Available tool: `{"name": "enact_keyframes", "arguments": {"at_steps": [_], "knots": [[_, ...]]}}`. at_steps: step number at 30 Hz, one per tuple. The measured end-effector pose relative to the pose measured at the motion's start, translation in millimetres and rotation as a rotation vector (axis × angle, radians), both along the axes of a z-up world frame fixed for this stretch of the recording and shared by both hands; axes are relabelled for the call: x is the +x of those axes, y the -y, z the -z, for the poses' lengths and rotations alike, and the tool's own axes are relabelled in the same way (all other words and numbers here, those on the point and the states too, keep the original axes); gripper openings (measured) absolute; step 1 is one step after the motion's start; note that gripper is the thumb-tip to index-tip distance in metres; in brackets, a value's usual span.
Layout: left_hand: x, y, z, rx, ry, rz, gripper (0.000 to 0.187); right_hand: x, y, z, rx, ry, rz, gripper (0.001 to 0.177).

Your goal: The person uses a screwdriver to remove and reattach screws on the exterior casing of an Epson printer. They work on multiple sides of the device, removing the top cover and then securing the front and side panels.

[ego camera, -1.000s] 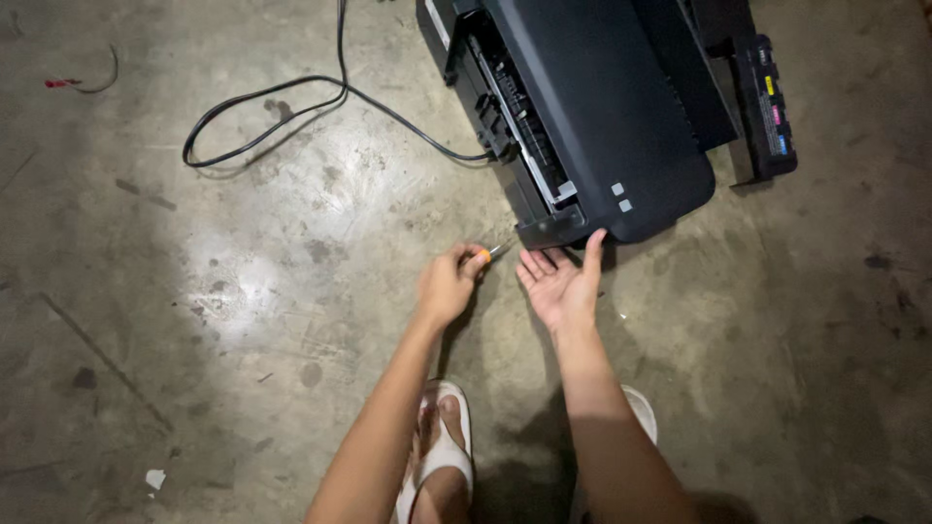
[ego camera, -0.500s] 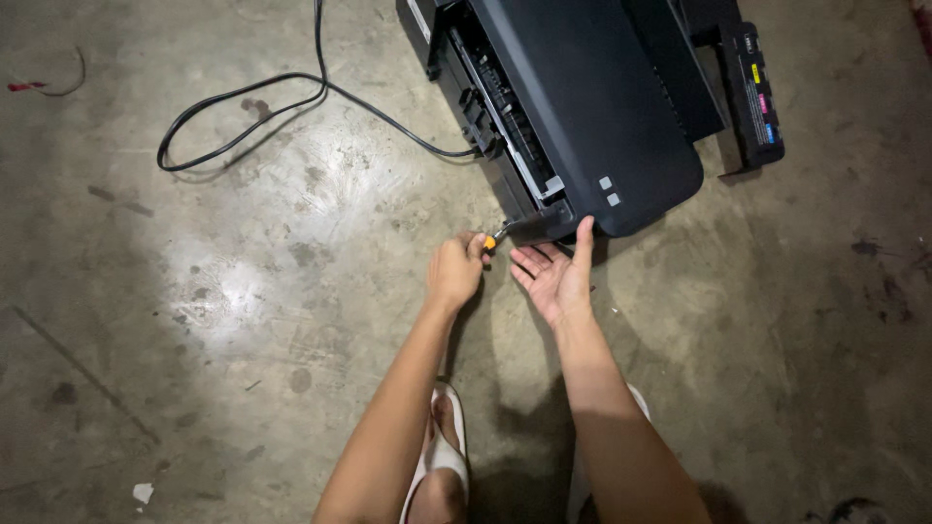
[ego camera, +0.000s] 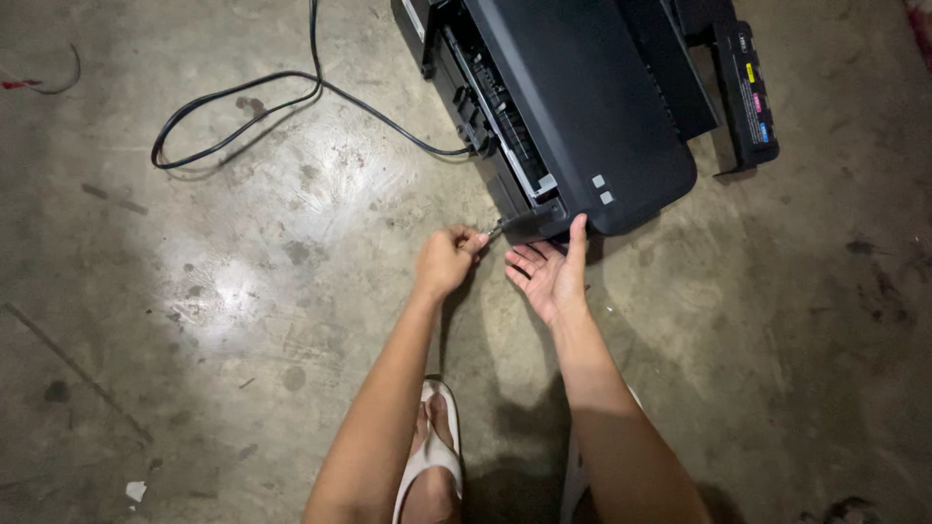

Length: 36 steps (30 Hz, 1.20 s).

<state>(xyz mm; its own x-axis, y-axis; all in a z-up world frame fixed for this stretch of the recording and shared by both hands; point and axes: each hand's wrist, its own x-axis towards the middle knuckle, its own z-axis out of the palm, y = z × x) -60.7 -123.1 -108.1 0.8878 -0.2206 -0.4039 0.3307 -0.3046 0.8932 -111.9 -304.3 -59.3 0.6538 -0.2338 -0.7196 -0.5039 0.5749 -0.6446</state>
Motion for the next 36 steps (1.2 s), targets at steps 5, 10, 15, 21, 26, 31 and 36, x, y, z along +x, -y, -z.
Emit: {"name": "enact_keyframes", "arguments": {"at_steps": [5, 10, 15, 21, 26, 31, 36], "knots": [[-1.6, -1.7, -5.7, 0.097, 0.029, 0.068, 0.033, -1.0, 0.0, -1.3, -0.006, 0.001, -0.010, 0.124], [-3.9, 0.8, -10.8, 0.177, 0.044, 0.046, 0.034, -2.4, -0.5, -2.5, -0.003, 0.008, -0.016, 0.116], [-13.3, 9.1, -13.1, 0.249, 0.141, -0.045, 0.034, -1.1, 0.1, -1.4, -0.004, 0.010, -0.017, 0.112], [-15.9, 9.6, -13.0, 0.245, 0.145, -0.023, 0.031, -1.9, 2.4, 1.9, 0.006, 0.007, -0.013, 0.106], [-16.9, 11.8, -15.7, 0.263, 0.158, -0.001, 0.033, -2.9, 4.2, 4.7, 0.014, 0.012, -0.020, 0.104], [-5.5, 12.8, -23.1, 0.297, 0.059, 0.088, 0.041, -3.7, 4.3, 0.5, 0.016, 0.024, -0.026, 0.108], [1.5, 9.8, -28.0, 0.290, 0.039, 0.102, 0.044, -2.1, 2.0, -6.7, -0.009, 0.018, -0.063, 0.111]]}}
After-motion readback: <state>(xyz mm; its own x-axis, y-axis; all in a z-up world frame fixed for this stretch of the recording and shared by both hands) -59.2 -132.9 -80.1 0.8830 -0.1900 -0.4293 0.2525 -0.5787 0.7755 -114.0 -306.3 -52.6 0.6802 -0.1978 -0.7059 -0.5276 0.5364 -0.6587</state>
